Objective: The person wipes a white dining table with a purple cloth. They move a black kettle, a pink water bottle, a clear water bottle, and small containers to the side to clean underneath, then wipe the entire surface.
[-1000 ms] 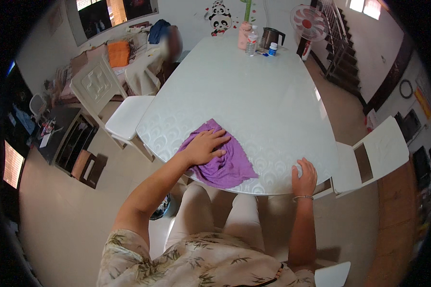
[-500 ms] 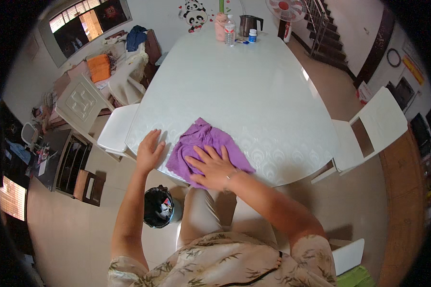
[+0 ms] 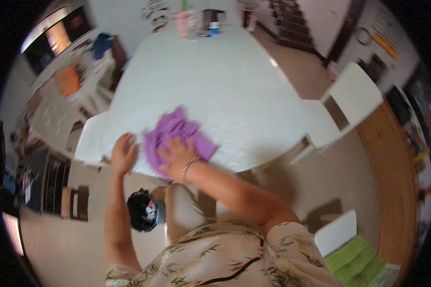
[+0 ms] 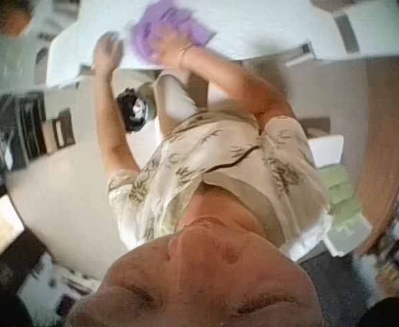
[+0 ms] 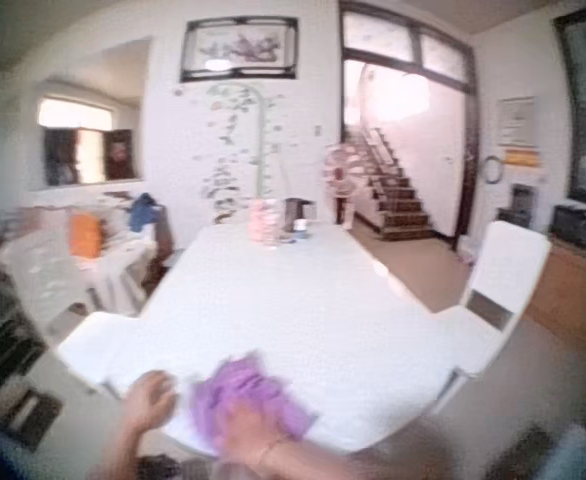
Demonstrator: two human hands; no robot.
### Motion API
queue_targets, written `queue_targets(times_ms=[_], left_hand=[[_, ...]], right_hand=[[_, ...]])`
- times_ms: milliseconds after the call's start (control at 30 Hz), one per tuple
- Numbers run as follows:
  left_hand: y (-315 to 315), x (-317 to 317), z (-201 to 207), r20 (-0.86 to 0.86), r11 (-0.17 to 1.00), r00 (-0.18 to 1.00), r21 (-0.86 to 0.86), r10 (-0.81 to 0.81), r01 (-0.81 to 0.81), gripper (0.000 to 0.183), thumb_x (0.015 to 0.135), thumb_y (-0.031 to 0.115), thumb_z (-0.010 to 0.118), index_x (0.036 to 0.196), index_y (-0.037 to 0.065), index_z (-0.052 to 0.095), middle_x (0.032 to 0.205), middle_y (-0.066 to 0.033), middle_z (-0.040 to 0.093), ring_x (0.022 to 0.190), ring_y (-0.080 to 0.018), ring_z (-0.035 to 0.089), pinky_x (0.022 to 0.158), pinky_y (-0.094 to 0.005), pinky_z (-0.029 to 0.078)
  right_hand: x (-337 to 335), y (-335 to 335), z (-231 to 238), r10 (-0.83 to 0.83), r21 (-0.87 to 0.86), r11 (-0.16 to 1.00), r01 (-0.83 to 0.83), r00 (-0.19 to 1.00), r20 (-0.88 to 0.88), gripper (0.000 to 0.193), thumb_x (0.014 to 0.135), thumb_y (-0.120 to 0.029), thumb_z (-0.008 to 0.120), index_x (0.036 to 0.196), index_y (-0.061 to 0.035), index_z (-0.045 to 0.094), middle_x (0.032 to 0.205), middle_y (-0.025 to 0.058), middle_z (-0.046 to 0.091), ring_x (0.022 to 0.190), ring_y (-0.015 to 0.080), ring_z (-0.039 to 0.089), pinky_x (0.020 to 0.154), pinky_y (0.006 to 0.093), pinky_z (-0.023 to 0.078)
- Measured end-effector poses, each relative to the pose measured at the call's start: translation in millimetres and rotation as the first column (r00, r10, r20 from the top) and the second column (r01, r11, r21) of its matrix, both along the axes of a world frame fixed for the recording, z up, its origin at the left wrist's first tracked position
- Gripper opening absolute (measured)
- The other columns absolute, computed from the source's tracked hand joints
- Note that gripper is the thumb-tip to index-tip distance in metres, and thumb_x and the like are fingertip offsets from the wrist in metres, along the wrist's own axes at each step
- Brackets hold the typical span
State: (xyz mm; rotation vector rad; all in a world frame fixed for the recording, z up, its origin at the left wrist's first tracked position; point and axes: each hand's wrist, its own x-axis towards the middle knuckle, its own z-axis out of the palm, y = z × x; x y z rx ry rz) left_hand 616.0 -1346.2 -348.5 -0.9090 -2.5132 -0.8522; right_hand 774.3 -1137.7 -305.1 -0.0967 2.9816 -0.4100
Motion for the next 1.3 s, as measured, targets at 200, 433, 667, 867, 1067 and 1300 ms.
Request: queue_targets(times_ms=[200,433,667,867,1067,1300], left_hand=[[-12,3,7,0.043,0.999,0.999,-0.032,0.013,-0.011,0.037,0.085,0.018,0.064,0.117,-0.001,0.063,0.131,-0.0223,0.056,0.125,-0.0375,0.051,0.105,-0.0423,0.04],[-5,-2,3,0.024,0.999,0.999,-0.035,-0.031,0.031,0.038,0.085,0.016,0.065,0.118,-0.001,0.062,0.132,-0.0224,0.055,0.123,-0.0371,0.052,0.104,-0.0414,0.041],[1,-1,3,-0.01,1.0,1.0,0.011,-0.012,0.012,0.04,0.087,0.016,0.064,0.124,0.002,0.059,0.134,-0.025,0.052,0.124,-0.0405,0.05,0.105,-0.0434,0.04],[34,22,4,-0.022,1.0,0.999,-0.01,-0.027,0.027,0.041,0.09,0.022,0.062,0.126,0.002,0.059,0.135,-0.0254,0.051,0.125,-0.041,0.048,0.105,-0.0442,0.039],[33,33,16,-0.005,0.999,0.999,0.006,0.048,-0.048,0.041,0.088,0.023,0.064,0.12,-0.003,0.06,0.125,-0.0258,0.058,0.117,-0.0403,0.054,0.101,-0.0441,0.043],[35,34,9,-0.03,1.0,0.999,-0.02,-0.014,0.013,0.036,0.085,0.018,0.066,0.112,-0.005,0.064,0.124,-0.0272,0.058,0.117,-0.0416,0.054,0.101,-0.0445,0.043]], right_hand=[[112,84,-13,0.104,0.076,0.993,-0.088,0.965,-0.24,0.055,0.091,-0.024,0.056,0.143,-0.0144,0.042,0.151,0.0127,0.035,0.141,0.0309,0.03,0.113,0.0492,0.025],[193,223,-41,-0.254,-0.072,0.962,0.264,0.761,-0.598,0.026,0.089,-0.016,0.056,0.112,-0.0063,0.063,0.111,0.0108,0.064,0.106,0.0308,0.058,0.098,0.045,0.04],[125,238,80,-0.508,-0.806,0.578,0.127,0.829,-0.233,0.025,0.098,-0.019,0.05,0.109,-0.0002,0.062,0.096,0.0017,0.064,0.089,0.01,0.056,0.083,0.0273,0.047],[81,282,38,-0.576,-0.563,0.75,0.347,0.762,-0.298,0.043,0.094,-0.033,0.056,0.123,-0.0002,0.058,0.118,0.0137,0.063,0.108,0.0232,0.059,0.094,0.0341,0.045],[53,145,21,-0.524,0.088,0.849,0.521,0.852,0.013,0.079,0.09,-0.057,0.045,0.15,-0.0074,0.028,0.154,0.0213,0.027,0.142,0.0416,0.022,0.114,0.0559,0.016],[53,57,1,0.059,0.043,0.998,-0.055,0.992,-0.111,0.069,0.093,-0.05,0.045,0.151,-0.016,0.03,0.159,0.0157,0.018,0.146,0.039,0.012,0.115,0.0573,0.008]])
